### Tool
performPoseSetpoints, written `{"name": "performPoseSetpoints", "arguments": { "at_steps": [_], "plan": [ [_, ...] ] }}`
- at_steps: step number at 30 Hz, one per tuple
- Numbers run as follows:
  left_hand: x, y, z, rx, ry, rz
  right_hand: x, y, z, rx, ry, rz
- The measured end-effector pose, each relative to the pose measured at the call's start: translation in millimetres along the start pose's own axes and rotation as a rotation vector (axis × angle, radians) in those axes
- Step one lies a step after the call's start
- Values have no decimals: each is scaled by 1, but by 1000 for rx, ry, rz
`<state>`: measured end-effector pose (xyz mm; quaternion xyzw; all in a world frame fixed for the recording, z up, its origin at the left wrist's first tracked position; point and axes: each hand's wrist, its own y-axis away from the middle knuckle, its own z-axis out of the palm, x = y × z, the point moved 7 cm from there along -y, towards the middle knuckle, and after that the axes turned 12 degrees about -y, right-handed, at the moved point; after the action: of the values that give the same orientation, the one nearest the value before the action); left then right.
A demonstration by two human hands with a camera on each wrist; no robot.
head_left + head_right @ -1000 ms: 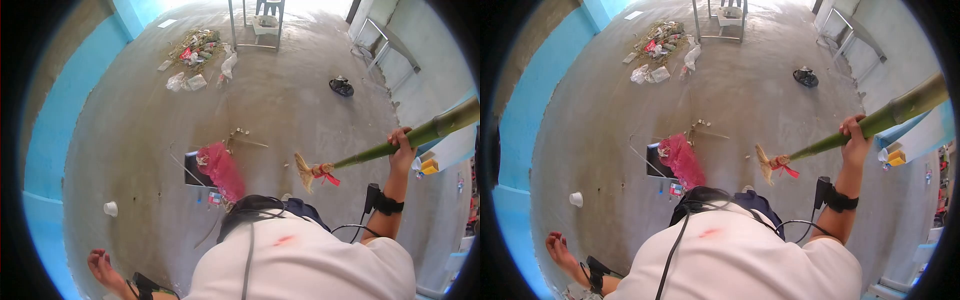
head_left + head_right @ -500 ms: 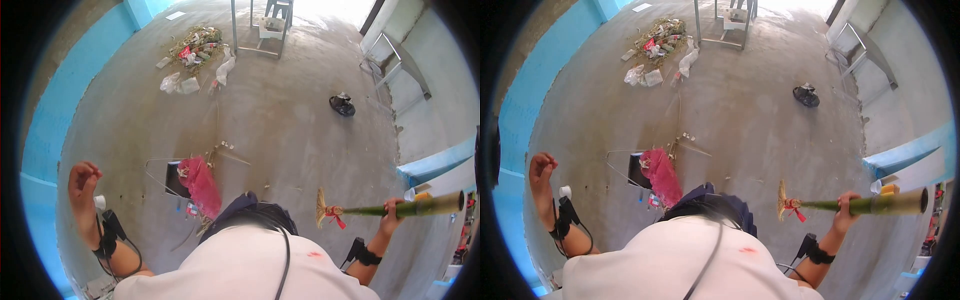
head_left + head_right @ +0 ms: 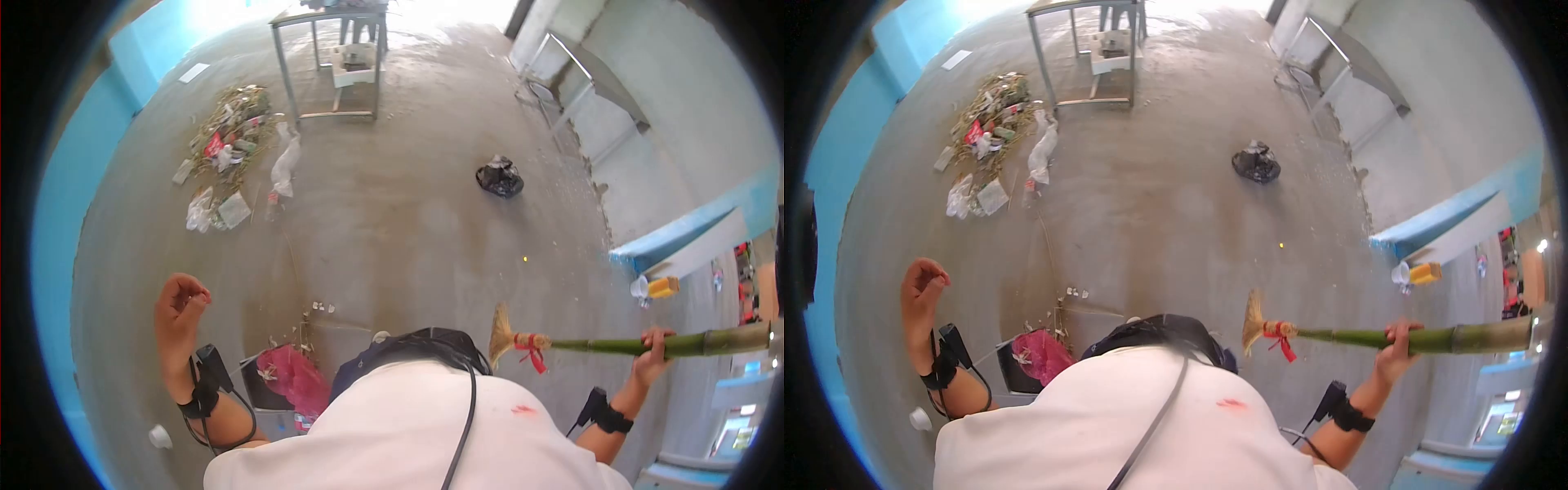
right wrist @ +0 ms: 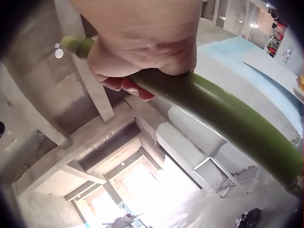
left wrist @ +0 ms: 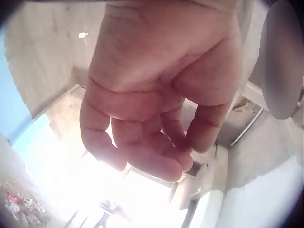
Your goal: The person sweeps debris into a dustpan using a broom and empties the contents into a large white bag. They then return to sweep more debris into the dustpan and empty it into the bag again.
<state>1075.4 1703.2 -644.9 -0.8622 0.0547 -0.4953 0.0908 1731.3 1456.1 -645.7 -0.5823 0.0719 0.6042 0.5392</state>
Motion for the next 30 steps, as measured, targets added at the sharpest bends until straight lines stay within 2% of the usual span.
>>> {"name": "performPoseSetpoints", "arguments": {
  "at_steps": [3,6,10,12,17,19,21,23,24,26,27,30],
  "plan": [
    [13,-50,14,25,-1,17,19,-33,25,-48,54,-69],
    [39,-98,43,-4,-33,20,50,-99,58,-79,113,-78],
    [23,-108,78,0,-78,-63,98,-166,110,-233,108,-151],
    [21,-102,95,45,-137,-178,144,-218,124,-259,89,-143],
    [48,-69,147,198,-223,-473,308,-349,177,-382,76,-11],
    [68,-58,176,217,-250,-589,380,-381,204,-528,269,-166],
    [96,-59,206,182,-288,-666,443,-384,233,-611,410,-148],
    [121,-60,231,146,-315,-736,523,-377,249,-812,465,-108],
    [130,-59,243,132,-316,-766,559,-366,250,-841,339,30],
    [140,-49,255,186,-300,-786,610,-332,251,-957,287,224],
    [146,-42,260,214,-292,-798,623,-313,249,-1052,361,285],
    [154,-37,283,284,-270,-857,576,-258,276,-1343,459,0]
  ]
}}
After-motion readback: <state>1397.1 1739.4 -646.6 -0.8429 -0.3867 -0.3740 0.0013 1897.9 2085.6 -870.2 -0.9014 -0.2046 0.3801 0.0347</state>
